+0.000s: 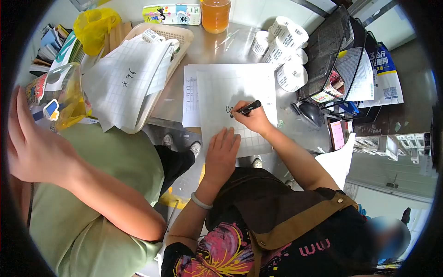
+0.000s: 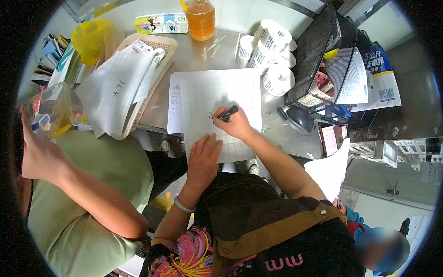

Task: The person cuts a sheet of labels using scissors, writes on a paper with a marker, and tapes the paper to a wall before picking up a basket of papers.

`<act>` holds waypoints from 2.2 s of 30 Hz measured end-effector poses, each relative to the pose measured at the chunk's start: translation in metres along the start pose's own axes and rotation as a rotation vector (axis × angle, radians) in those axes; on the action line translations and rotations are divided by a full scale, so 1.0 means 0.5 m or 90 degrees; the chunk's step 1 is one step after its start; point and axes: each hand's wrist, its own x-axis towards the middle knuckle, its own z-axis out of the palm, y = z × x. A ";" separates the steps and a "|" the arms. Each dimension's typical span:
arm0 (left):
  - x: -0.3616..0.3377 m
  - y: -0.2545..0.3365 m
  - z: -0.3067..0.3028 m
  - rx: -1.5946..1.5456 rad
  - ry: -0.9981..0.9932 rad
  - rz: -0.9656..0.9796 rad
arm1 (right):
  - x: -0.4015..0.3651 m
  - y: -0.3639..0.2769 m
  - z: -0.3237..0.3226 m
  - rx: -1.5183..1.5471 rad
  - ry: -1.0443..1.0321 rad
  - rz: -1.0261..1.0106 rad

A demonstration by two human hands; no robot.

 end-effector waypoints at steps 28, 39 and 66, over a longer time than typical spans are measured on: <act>0.007 0.008 0.003 0.012 0.001 -0.013 | -0.009 0.007 -0.045 -0.005 0.058 0.021; 0.013 0.008 -0.003 0.015 0.010 -0.007 | -0.010 0.012 -0.046 0.007 0.125 0.004; 0.018 0.004 -0.044 0.041 0.095 0.063 | -0.107 -0.078 -0.127 0.149 0.230 -0.027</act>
